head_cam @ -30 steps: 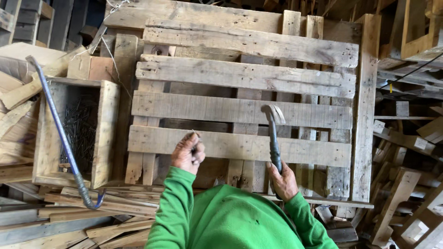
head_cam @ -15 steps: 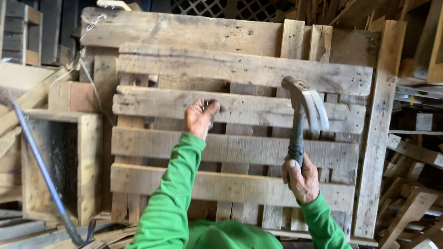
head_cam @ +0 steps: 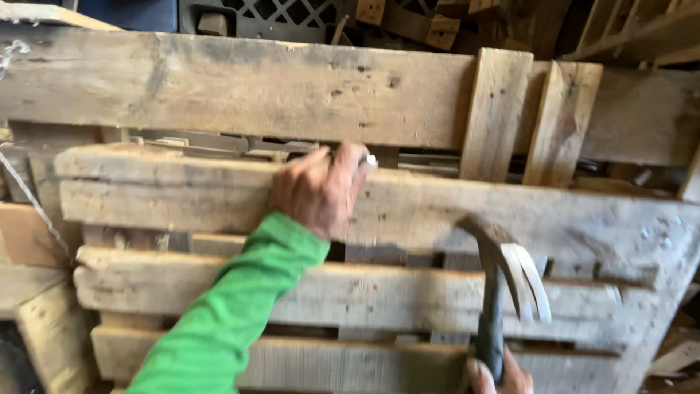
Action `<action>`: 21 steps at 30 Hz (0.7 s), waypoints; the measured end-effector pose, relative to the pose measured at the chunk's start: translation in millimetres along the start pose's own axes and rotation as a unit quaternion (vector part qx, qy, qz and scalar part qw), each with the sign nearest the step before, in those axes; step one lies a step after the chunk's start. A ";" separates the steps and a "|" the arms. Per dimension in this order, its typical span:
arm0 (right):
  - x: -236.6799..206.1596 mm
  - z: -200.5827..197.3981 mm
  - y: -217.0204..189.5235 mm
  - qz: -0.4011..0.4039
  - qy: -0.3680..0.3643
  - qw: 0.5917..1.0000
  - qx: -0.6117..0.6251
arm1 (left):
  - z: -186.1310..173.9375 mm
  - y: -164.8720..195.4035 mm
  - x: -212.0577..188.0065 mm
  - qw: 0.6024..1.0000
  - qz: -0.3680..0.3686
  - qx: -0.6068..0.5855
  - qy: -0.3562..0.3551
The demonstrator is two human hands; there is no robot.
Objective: The person hammers nails into a wooden pallet, repeatedly taking nails from a nail box and driving them into the pallet boards with a claw hammer, repositioning the pallet between nails.
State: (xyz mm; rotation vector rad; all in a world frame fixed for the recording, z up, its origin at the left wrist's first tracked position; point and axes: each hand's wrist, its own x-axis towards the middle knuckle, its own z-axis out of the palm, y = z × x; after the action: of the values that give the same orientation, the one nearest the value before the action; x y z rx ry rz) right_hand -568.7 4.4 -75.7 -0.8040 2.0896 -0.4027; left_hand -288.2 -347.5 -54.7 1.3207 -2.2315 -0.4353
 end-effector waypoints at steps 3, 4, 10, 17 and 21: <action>29.0 18.0 2.3 0.099 -0.017 0.994 0.044 | 3.7 -8.4 -0.5 0.997 -0.023 -0.020 -0.065; 40.7 24.5 4.0 0.108 -0.020 0.993 0.048 | 2.4 -10.6 -1.3 0.998 -0.022 -0.026 -0.059; 41.1 28.8 4.9 0.096 -0.022 0.993 0.067 | -17.3 -15.6 -8.1 0.993 -0.028 -0.113 0.002; -17.6 6.9 -28.9 -0.027 -0.047 0.985 0.162 | -4.7 -21.7 -23.6 0.984 -0.052 -0.152 0.075; -20.5 3.0 -55.6 -0.053 -0.065 0.975 0.206 | 2.8 -21.7 -24.8 0.985 -0.096 -0.091 0.115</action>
State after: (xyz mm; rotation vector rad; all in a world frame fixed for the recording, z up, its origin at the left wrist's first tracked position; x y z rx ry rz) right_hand -535.1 -23.2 -35.4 -0.6732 1.7615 -0.7903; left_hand -264.4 -336.0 -74.5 1.4165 -1.8398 -0.5139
